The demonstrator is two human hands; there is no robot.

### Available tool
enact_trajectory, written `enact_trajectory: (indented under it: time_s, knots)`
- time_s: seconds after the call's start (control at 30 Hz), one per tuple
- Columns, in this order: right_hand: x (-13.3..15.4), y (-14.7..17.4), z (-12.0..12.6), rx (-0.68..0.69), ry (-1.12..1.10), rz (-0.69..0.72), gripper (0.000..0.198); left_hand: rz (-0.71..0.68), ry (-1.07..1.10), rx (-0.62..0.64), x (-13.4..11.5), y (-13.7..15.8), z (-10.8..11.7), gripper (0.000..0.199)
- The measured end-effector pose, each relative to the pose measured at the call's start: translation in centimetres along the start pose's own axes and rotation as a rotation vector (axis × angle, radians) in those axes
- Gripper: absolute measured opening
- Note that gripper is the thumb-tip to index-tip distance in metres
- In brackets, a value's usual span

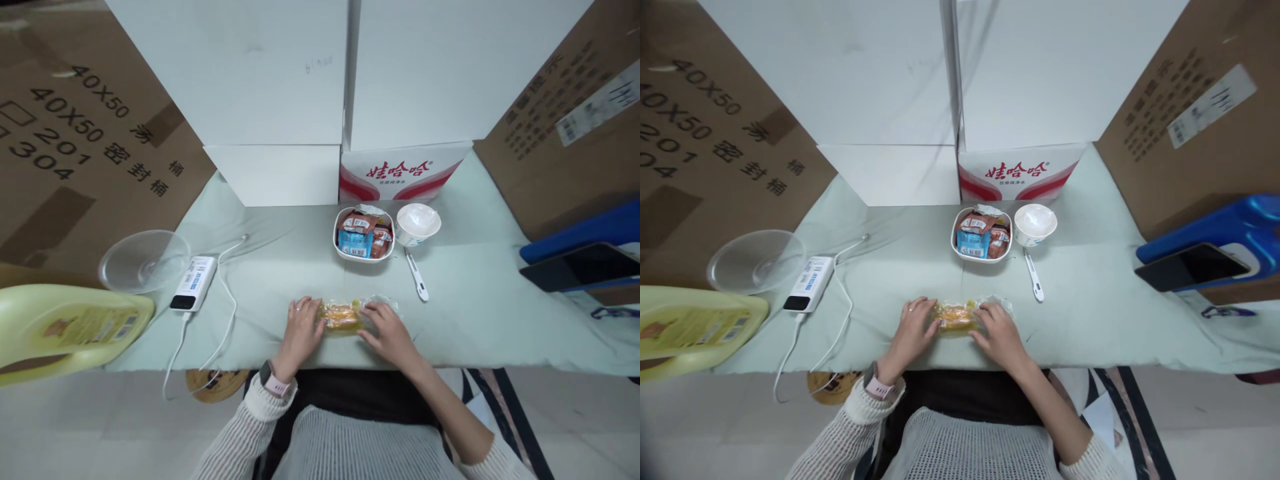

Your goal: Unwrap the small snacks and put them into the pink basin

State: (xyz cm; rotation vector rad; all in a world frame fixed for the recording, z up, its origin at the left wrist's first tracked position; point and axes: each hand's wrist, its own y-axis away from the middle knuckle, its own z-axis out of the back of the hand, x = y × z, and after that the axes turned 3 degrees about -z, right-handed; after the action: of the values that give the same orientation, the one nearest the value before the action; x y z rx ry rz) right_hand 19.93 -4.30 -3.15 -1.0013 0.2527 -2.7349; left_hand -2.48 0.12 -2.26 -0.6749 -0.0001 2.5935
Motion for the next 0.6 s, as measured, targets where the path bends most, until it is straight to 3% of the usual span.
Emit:
enact_trajectory:
  time_s: [0.1, 0.2, 0.37, 0.47, 0.6]
  knots:
    - [-0.7, -0.5, -0.6, -0.088, 0.004, -0.038, 0.018, -0.028, -0.043, 0.007, -1.0, -1.1, -0.6, 0.035]
    - [-1.3, -0.7, 0.4, -0.184, -0.018, -0.073, 0.018, -0.065, -0.036, 0.001, -1.8, -2.3, -0.4, 0.024]
    - [0.0, 0.5, 3.0, -0.192, -0.15, 0.053, 0.02, -0.168, 0.004, 0.019, -2.9, -2.0, 2.0, 0.012]
    - [1.1, 2.2, 3.9, -0.093, -0.193, 0.123, 0.021, -0.27, -0.015, 0.084, -3.3, 0.2, 4.0, 0.014]
    - [1.9, 3.9, 4.3, 0.27, -0.193, 0.146, 0.014, -0.3, -0.085, 0.247, -3.2, 4.2, 5.1, 0.009]
